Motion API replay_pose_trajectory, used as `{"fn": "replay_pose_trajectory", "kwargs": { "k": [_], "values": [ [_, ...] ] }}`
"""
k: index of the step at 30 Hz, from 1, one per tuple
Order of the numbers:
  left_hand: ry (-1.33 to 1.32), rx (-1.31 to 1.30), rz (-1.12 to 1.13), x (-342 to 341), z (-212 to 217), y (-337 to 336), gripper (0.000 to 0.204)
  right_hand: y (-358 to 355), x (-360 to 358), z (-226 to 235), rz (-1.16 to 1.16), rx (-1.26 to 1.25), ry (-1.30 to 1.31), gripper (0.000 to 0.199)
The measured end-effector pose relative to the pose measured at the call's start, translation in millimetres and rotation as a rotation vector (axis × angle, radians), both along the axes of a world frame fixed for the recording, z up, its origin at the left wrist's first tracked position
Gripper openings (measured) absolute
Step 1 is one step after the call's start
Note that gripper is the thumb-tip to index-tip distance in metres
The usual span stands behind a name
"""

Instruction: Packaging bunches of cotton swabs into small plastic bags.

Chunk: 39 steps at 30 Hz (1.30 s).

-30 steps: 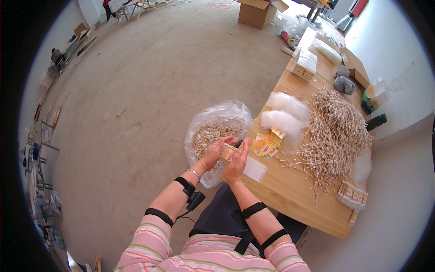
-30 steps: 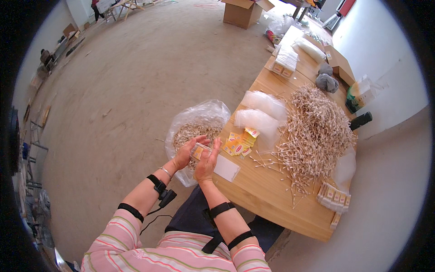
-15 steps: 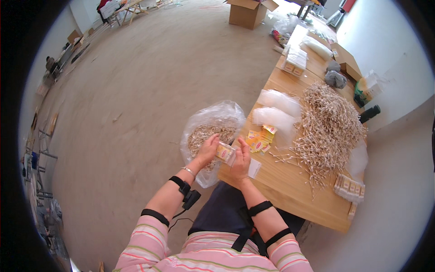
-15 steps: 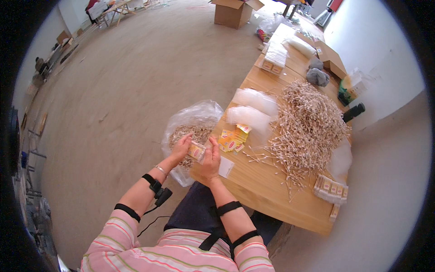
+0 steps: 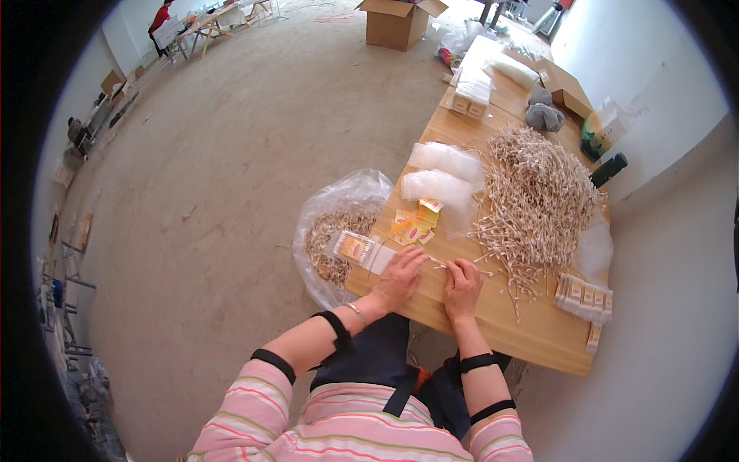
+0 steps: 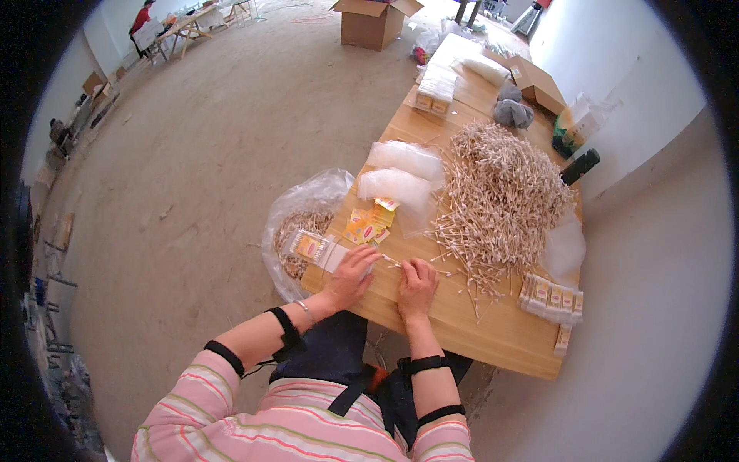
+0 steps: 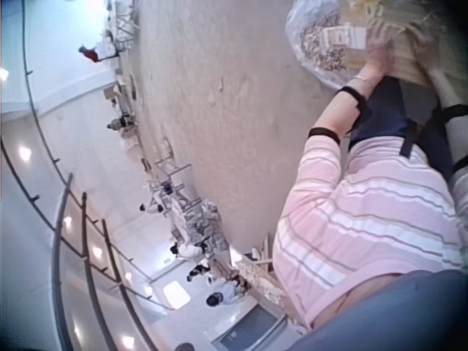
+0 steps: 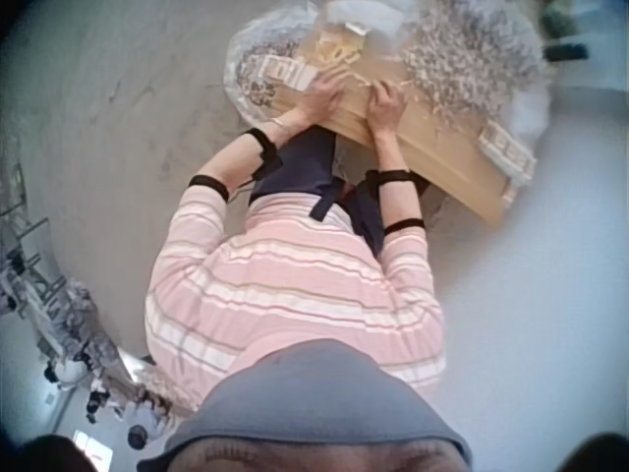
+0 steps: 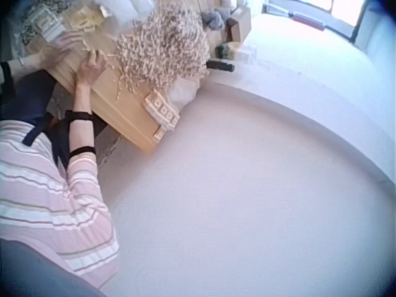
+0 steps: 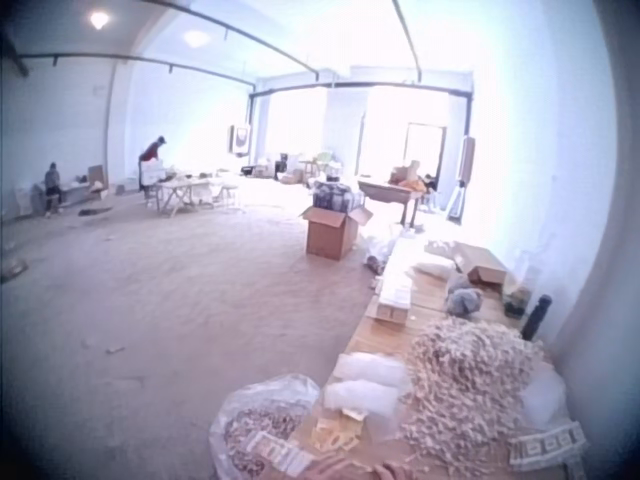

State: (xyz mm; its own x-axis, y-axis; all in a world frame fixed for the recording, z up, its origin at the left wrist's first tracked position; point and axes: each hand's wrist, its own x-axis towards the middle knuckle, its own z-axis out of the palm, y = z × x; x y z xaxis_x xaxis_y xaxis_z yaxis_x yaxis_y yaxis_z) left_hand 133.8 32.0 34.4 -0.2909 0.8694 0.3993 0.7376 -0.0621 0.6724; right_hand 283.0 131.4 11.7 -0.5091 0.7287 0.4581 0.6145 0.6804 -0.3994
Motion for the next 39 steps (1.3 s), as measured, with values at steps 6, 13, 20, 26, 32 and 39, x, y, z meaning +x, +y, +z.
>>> {"fn": "replay_pose_trajectory", "kwargs": {
  "k": [6,13,20,26,32,39],
  "values": [
    [0.069,0.013,-0.112,45.2,-22.6,19.7,0.035,-21.2,29.0,-0.4,0.017,-0.083,0.094,0.014],
    [0.042,0.003,-0.083,47.1,-20.3,21.4,0.009,-27.1,39.7,3.4,-0.062,-0.088,0.121,0.013],
    [0.030,0.005,-0.103,50.5,-10.7,22.0,0.013,-8.8,71.9,-5.0,-0.066,-0.157,0.262,0.017],
    [0.060,0.006,-0.101,51.3,-5.4,21.7,0.011,7.1,104.9,11.8,-0.878,-0.028,0.036,0.035],
    [0.061,0.004,-0.152,46.6,-14.1,19.0,0.007,12.0,104.5,2.1,-0.794,-0.195,-0.075,0.026],
    [0.104,0.029,-0.166,49.8,-15.8,20.9,0.008,9.0,48.2,-7.6,-0.401,-0.204,0.087,0.014]
  ]
}}
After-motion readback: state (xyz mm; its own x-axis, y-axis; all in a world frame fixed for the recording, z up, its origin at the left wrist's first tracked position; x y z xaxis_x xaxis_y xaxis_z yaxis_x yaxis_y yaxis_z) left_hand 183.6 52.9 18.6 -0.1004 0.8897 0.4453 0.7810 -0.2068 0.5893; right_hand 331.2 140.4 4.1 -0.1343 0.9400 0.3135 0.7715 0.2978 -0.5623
